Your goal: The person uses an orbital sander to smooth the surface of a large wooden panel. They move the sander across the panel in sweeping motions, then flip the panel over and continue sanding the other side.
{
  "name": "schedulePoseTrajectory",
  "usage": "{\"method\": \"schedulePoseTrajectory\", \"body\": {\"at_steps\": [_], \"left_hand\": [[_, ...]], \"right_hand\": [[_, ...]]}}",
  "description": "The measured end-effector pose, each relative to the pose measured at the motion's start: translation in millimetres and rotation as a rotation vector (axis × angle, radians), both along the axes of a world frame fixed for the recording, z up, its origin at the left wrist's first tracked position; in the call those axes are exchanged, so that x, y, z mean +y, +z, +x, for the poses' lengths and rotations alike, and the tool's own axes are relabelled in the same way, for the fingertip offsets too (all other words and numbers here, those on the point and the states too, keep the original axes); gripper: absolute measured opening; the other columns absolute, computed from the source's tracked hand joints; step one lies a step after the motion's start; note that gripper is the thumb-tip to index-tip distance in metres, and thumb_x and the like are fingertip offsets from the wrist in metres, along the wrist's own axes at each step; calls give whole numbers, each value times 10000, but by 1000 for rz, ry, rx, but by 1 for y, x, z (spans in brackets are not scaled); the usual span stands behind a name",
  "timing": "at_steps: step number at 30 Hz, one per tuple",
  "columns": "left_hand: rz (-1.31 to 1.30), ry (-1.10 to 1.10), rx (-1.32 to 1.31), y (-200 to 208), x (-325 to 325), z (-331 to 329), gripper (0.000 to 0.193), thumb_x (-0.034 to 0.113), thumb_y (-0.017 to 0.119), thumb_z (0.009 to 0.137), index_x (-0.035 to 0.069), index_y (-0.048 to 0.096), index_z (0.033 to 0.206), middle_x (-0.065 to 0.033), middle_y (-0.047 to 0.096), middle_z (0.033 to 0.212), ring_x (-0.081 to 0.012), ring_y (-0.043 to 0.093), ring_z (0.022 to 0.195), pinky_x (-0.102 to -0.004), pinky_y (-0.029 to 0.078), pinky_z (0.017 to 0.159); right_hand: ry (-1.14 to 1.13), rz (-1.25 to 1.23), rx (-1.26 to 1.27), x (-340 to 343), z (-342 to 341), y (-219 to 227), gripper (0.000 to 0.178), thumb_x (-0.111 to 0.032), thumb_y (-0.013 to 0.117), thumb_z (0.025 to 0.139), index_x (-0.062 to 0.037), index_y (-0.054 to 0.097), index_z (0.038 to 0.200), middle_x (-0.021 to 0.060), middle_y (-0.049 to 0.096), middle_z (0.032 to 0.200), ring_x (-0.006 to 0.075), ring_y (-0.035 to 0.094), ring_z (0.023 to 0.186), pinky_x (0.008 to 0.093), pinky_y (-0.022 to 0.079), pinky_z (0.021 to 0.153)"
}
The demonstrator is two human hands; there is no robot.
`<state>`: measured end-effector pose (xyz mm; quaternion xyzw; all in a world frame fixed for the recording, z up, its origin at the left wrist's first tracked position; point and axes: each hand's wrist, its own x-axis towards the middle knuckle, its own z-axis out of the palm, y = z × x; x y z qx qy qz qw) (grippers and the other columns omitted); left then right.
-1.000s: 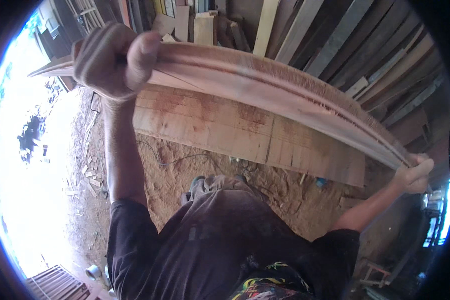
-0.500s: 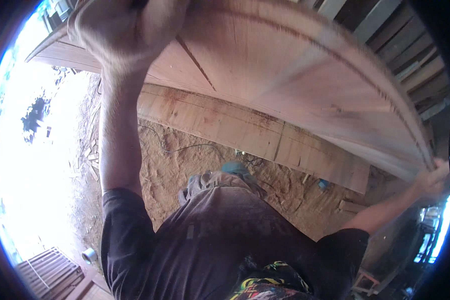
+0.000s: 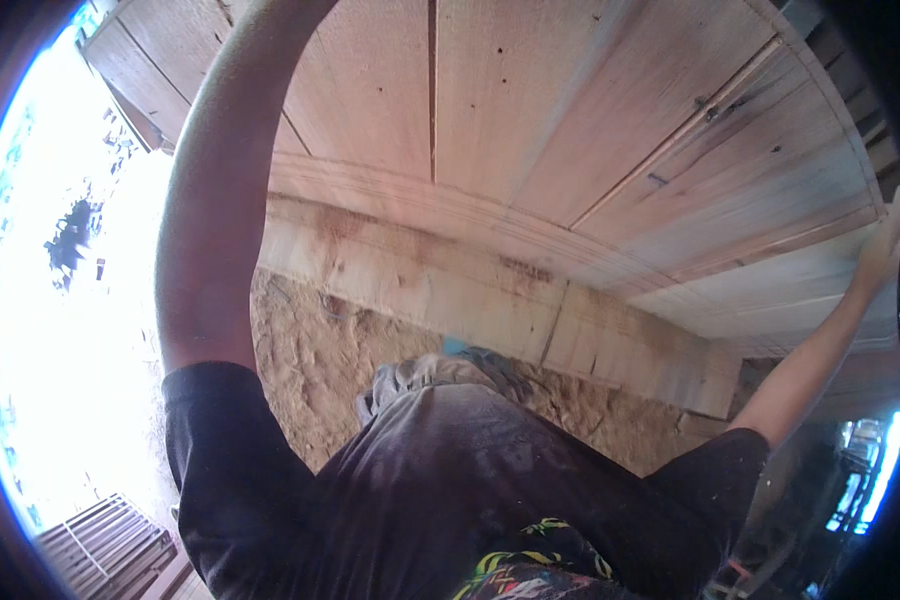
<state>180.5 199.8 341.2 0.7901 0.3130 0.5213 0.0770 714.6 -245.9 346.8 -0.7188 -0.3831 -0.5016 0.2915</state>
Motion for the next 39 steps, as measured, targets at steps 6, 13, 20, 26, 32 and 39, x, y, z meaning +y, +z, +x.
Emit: {"method": "schedulePoseTrajectory", "body": {"at_steps": [6, 13, 20, 26, 32, 39], "left_hand": [[111, -174, 102, -31, 99, 80, 684, 589, 600, 1135, 76, 712, 697, -81, 683, 626, -204, 678, 595, -429, 535, 624], [66, -202, 432, -88, 169, 179, 664, 628, 553, 1119, 38, 780, 917, -193, 797, 846, -373, 794, 859, -539, 571, 898], [-61, -149, 636, -161, 241, 264, 681, 634, 495, 1159, 31, 810, 1193, -203, 813, 1017, -323, 808, 1019, -458, 580, 950], [-71, -154, 931, -239, 309, 325, 754, 700, 418, 1158, 57, 729, 1401, -209, 802, 1194, -380, 778, 1193, -539, 587, 1051], [-20, -224, 1119, -272, 294, 367, 580, 543, 410, 1200, 144, 662, 1537, -243, 759, 1319, -424, 761, 1234, -584, 586, 1059], [-50, -240, 1279, -358, 323, 386, 498, 491, 433, 1202, 279, 614, 1615, -192, 747, 1384, -411, 700, 1353, -658, 511, 1163]], "right_hand": [[-218, -92, 439, 94, 32, -14, 771, -769, 480, 1092, -155, 786, 1444, 190, 788, 1392, 366, 709, 1328, 430, 485, 1165], [-162, -314, 651, 189, 44, -83, 858, -747, 432, 1125, -35, 686, 1530, 256, 678, 1547, 445, 595, 1486, 467, 446, 1236], [-39, -464, 741, 243, 111, -146, 786, -667, 420, 1161, -28, 668, 1548, 229, 642, 1605, 433, 570, 1516, 466, 433, 1257], [-116, -657, 806, 281, 135, -190, 762, -673, 412, 1159, -41, 724, 1449, 253, 695, 1506, 464, 614, 1446, 500, 478, 1198], [-156, -721, 774, 284, 171, -248, 779, -695, 393, 1152, -28, 739, 1363, 276, 728, 1414, 511, 641, 1360, 548, 500, 1138], [-137, -945, 943, 303, 207, -296, 787, -695, 364, 1157, -53, 698, 1467, 268, 679, 1510, 489, 602, 1436, 543, 473, 1189]]}}
